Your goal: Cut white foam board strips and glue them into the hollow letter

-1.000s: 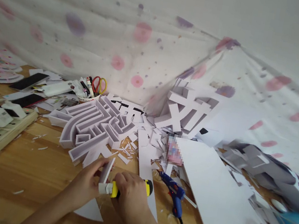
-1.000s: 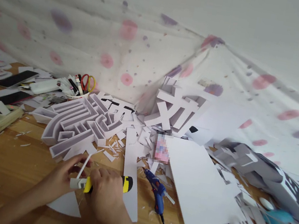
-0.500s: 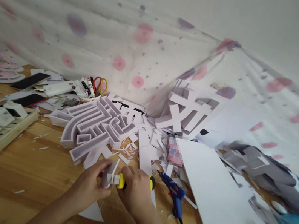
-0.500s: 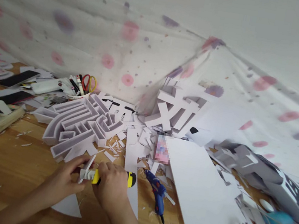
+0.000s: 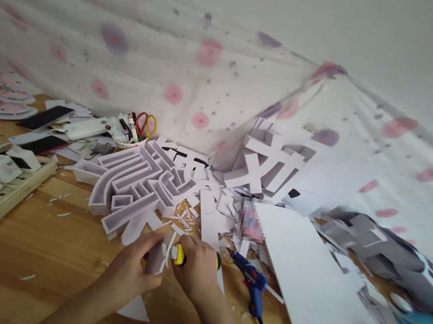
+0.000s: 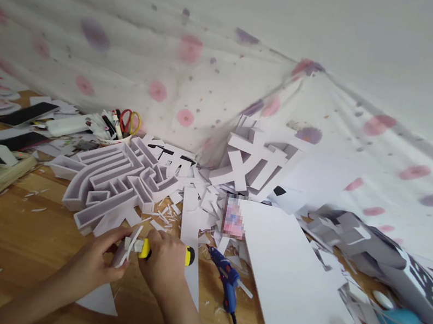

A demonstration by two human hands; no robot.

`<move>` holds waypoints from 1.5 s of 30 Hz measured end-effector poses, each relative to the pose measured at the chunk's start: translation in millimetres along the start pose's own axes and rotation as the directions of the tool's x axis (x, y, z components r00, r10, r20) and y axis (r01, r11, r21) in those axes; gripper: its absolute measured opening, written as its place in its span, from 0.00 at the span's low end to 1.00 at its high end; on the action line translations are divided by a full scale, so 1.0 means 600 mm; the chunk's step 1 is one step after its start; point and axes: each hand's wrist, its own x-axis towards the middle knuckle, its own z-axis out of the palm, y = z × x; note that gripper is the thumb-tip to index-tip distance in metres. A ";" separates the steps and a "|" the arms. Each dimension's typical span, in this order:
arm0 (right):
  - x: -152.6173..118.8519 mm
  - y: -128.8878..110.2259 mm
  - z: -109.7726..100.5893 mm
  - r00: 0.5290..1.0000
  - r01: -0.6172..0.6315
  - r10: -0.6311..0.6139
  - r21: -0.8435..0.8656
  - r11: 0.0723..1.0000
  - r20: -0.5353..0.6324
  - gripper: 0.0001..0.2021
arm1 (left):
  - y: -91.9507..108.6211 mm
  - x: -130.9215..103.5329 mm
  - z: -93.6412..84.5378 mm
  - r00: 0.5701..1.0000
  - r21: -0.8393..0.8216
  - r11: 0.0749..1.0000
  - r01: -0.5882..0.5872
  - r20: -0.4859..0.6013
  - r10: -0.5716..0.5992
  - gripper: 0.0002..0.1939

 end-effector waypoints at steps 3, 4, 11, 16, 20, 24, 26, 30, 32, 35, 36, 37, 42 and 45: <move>0.011 0.011 0.000 0.999 -0.041 0.041 0.005 0.999 0.004 0.04 | 0.008 -0.006 0.004 1.000 -0.001 1.000 0.011 0.022 -0.011 0.21; 0.017 0.017 -0.001 0.997 -0.080 0.080 0.004 0.997 0.003 0.03 | 0.011 -0.010 0.006 0.999 -0.009 1.000 -0.003 0.039 0.003 0.21; 0.037 0.042 -0.014 0.939 -0.343 0.343 0.008 0.939 -0.006 0.05 | 0.025 -0.015 0.002 0.958 -0.442 0.866 0.234 0.254 -0.130 0.15; 0.028 0.031 -0.002 0.931 -0.366 0.365 0.035 0.930 0.018 0.04 | 0.023 -0.004 -0.023 0.877 -0.786 0.421 0.452 0.477 -0.052 0.22; 0.022 0.030 -0.002 0.937 -0.349 0.349 0.065 0.935 0.009 0.05 | 0.021 -0.009 -0.026 0.860 -0.815 0.280 0.508 0.500 -0.104 0.22; 0.013 0.016 -0.017 0.950 -0.313 0.313 0.050 0.949 0.002 0.05 | 0.023 -0.010 -0.022 0.873 -0.768 0.415 0.487 0.433 -0.225 0.18; 0.006 0.001 -0.024 0.973 -0.232 0.232 0.031 0.972 0.001 0.03 | 0.023 -0.007 -0.017 0.912 -0.689 0.598 0.410 0.311 -0.268 0.16; -0.007 -0.029 -0.032 1.000 0.023 -0.023 0.001 1.000 0.010 0.04 | 0.020 -0.001 -0.009 0.981 -0.499 0.845 0.192 0.067 -0.183 0.17; -0.013 -0.038 -0.032 0.993 0.114 -0.114 -0.016 0.993 0.018 0.05 | 0.017 -0.001 -0.008 0.990 -0.432 0.891 0.137 0.030 -0.137 0.18; -0.019 -0.043 -0.032 0.982 0.189 -0.188 -0.025 0.982 0.032 0.05 | 0.015 -0.004 -0.010 0.994 -0.329 0.939 0.104 0.007 -0.108 0.20; -0.020 -0.044 -0.032 0.980 0.198 -0.197 -0.026 0.980 0.033 0.05 | 0.014 -0.005 -0.010 0.995 -0.299 0.950 0.092 -0.008 -0.099 0.21; -0.020 -0.043 -0.032 0.980 0.199 -0.198 -0.029 0.980 0.031 0.05 | 0.014 -0.006 -0.010 0.996 -0.276 0.958 0.079 -0.023 -0.089 0.22; -0.012 -0.036 -0.026 0.988 0.154 -0.154 -0.057 0.986 -0.001 0.04 | 0.009 -0.008 -0.004 0.998 -0.224 0.974 0.031 -0.051 -0.043 0.23; -0.009 -0.033 -0.021 0.993 0.119 -0.120 -0.072 0.990 -0.019 0.03 | 0.003 -0.007 -0.002 0.997 -0.200 0.980 -0.008 -0.074 -0.007 0.22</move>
